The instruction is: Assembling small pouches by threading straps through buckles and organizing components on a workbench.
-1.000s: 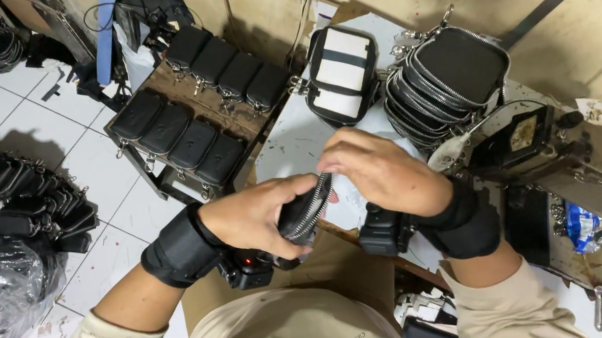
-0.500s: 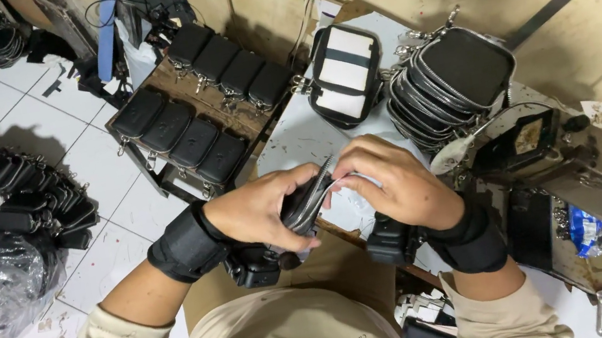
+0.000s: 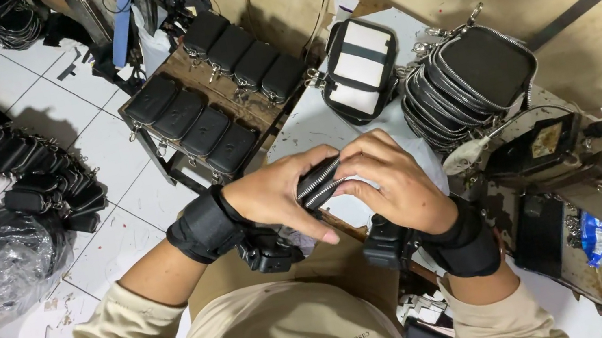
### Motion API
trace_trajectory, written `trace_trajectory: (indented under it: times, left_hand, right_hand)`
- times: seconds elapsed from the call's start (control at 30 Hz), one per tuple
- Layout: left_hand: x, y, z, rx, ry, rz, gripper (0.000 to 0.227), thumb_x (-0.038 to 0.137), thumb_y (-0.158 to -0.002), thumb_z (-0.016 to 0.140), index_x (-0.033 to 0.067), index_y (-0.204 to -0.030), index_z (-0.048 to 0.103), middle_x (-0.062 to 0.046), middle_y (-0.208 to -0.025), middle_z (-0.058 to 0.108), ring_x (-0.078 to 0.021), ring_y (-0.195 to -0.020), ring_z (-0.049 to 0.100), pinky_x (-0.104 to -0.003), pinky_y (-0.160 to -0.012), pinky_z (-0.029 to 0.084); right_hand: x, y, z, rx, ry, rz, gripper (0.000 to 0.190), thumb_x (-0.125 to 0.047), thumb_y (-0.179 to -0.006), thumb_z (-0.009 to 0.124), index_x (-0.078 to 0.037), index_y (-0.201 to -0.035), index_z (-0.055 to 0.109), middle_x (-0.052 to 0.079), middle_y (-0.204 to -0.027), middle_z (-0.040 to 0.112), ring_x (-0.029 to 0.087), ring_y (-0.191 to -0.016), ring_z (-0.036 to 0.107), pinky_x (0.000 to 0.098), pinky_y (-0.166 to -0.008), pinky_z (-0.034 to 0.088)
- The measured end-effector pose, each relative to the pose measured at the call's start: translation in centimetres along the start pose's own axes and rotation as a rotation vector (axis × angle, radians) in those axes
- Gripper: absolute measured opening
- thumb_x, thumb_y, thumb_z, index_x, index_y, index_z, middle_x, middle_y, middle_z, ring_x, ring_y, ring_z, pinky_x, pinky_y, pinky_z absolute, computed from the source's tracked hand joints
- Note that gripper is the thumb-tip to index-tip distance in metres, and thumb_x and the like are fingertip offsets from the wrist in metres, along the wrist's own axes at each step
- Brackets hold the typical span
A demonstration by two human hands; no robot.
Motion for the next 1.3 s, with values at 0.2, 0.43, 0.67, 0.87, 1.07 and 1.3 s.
trace_trajectory:
  times: [0.2,0.43,0.67,0.87,1.07,1.3]
  left_hand:
    - [-1.6,-0.6,0.2,0.091,-0.175,0.021,0.067,0.018,-0.074,0.089,-0.0063,-0.123,0.05,-0.02,-0.101,0.063,-0.0329,-0.097,0.063,-0.047,-0.081,0.056]
    - [-2.1,-0.8,0.7,0.178,-0.284,0.085,0.07,0.018,-0.072,0.087,-0.0075,-0.126,0.048,-0.019,-0.095,0.059,-0.0314,-0.091,0.062,-0.043,-0.073,0.055]
    - [-1.7,-0.7,0.1,0.394,-0.449,0.212,0.065,0.013,-0.074,0.081,0.0023,-0.129,0.049,-0.019,-0.098,0.059,-0.0395,-0.097,0.064,-0.047,-0.078,0.054]
    - [-2.0,-0.3,0.7,0.393,-0.553,0.349,0.052,0.011,-0.081,0.073,0.0023,-0.127,0.05,-0.013,-0.097,0.056,-0.0337,-0.098,0.06,-0.044,-0.083,0.051]
    - [-2.4,-0.1,1.2,0.406,-0.597,0.407,0.046,0.012,-0.083,0.072,0.0014,-0.122,0.05,-0.014,-0.097,0.054,-0.0353,-0.098,0.058,-0.046,-0.081,0.051]
    - [-4.9,-0.4,1.0,0.461,-0.539,0.474,0.05,0.017,-0.082,0.075,-0.0038,-0.12,0.048,-0.023,-0.1,0.053,-0.0481,-0.097,0.057,-0.056,-0.081,0.052]
  right_hand:
    - [-0.1,-0.2,0.1,0.004,-0.044,0.014,0.013,-0.013,-0.096,0.071,-0.01,-0.108,0.073,0.008,-0.105,0.064,0.034,-0.105,0.061,0.046,-0.089,0.051]
    - [0.2,0.2,-0.2,0.037,-0.014,-0.004,0.013,-0.009,-0.095,0.071,-0.006,-0.107,0.072,0.011,-0.109,0.063,0.036,-0.107,0.06,0.0488,-0.087,0.053]
    - [0.6,0.8,-1.7,0.305,-0.09,0.087,0.029,-0.006,-0.093,0.074,-0.001,-0.12,0.065,0.014,-0.117,0.059,0.033,-0.108,0.063,0.0442,-0.089,0.055]
    - [0.3,1.3,-1.3,0.408,-0.4,0.307,0.028,0.001,-0.092,0.073,0.008,-0.118,0.066,0.018,-0.097,0.071,0.025,-0.088,0.073,0.0352,-0.074,0.063]
    - [0.5,1.8,-0.6,0.404,-0.461,0.343,0.022,0.002,-0.092,0.072,0.009,-0.112,0.069,0.02,-0.09,0.074,0.021,-0.077,0.073,0.0338,-0.065,0.065]
    - [3.1,4.6,-4.0,0.368,-0.228,0.522,0.019,-0.003,-0.097,0.068,0.006,-0.113,0.07,0.02,-0.089,0.076,0.022,-0.074,0.071,0.0384,-0.068,0.06]
Point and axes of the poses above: each hand's wrist, its own y-axis away from the middle knuckle, its own z-axis out of the palm, x = y × z, the point moved 5 cm from there along -y, towards the middle knuckle
